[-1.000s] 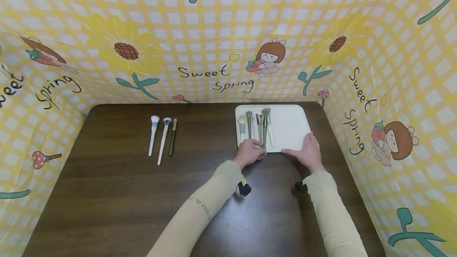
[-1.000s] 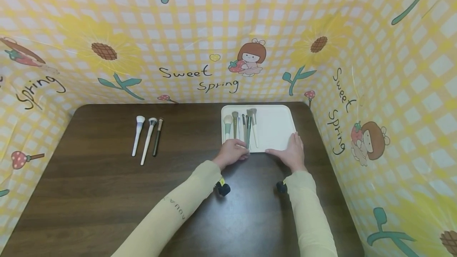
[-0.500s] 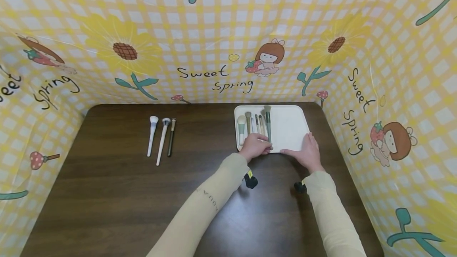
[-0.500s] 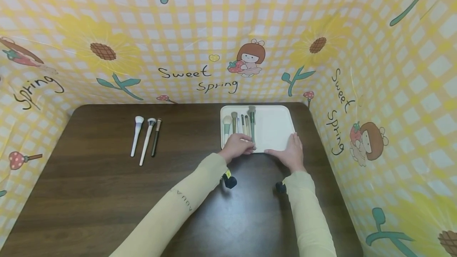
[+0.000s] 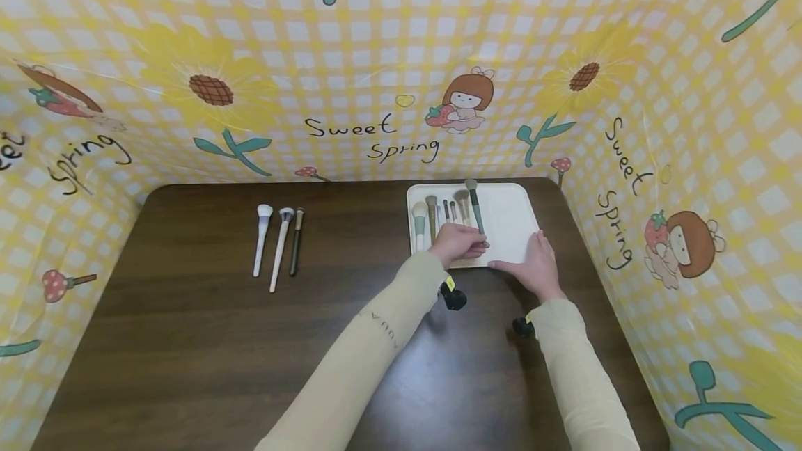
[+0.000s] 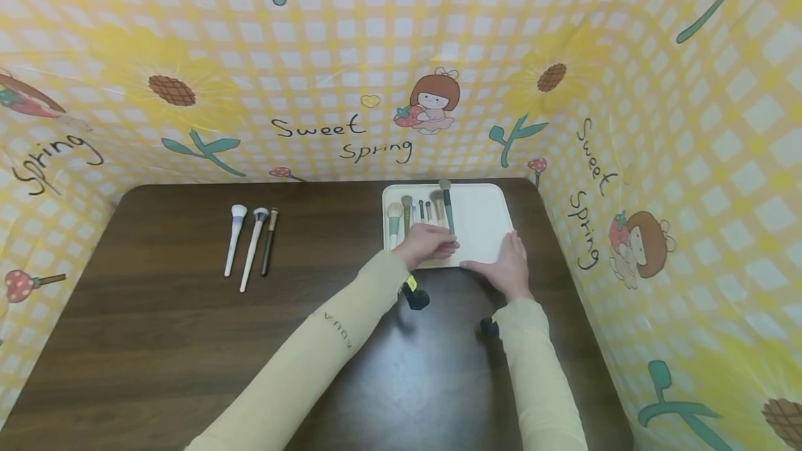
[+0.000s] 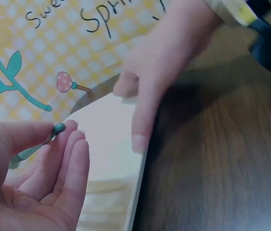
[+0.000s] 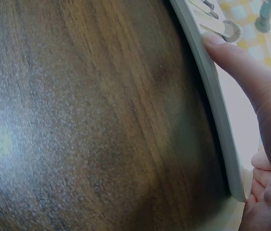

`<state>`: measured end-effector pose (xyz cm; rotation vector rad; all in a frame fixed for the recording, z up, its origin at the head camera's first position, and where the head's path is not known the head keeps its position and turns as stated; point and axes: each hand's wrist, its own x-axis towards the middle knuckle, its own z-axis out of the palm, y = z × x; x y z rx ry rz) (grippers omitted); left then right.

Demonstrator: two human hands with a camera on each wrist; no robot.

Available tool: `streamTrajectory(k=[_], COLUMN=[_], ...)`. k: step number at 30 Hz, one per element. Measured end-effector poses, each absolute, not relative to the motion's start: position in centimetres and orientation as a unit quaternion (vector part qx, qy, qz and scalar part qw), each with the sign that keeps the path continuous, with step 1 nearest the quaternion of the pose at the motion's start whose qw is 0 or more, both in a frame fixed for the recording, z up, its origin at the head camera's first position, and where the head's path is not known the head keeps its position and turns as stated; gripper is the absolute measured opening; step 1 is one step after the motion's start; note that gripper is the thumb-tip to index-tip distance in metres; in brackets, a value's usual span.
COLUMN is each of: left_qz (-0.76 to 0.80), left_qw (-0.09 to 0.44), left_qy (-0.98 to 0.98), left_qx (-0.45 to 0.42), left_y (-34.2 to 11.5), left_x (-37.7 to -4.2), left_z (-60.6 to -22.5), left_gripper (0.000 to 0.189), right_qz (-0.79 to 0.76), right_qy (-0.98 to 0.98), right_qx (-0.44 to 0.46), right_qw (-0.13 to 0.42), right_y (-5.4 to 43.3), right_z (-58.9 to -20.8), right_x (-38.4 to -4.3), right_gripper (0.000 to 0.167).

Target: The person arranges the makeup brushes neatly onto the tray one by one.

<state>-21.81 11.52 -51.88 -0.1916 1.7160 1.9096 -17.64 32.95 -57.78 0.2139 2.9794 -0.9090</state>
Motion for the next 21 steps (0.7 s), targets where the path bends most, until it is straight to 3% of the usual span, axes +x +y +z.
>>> streamTrajectory(k=[5, 12, 21], left_qz=[0.744, 0.746, 0.738], left_qw=[0.298, 0.337, 0.333], left_qy=[0.59, 0.561, 0.565], left_qx=[-0.101, -0.126, -0.16], left_y=[12.4, 13.2, 14.5], left_x=[-22.4, -23.0, -24.1], left_z=[-51.5, -50.9, -51.6], left_gripper=[0.023, 0.032, 0.023], right_qz=[-0.296, -0.294, -0.297], right_qy=[0.952, 0.953, 0.952], right_qx=[0.074, 0.076, 0.073], right_qw=[0.014, 0.008, 0.0], right_y=[33.1, 33.1, 33.0], right_z=[-57.7, -57.8, -57.6], right_x=[-17.6, -17.7, -17.6], right_gripper=[0.135, 0.133, 0.131])
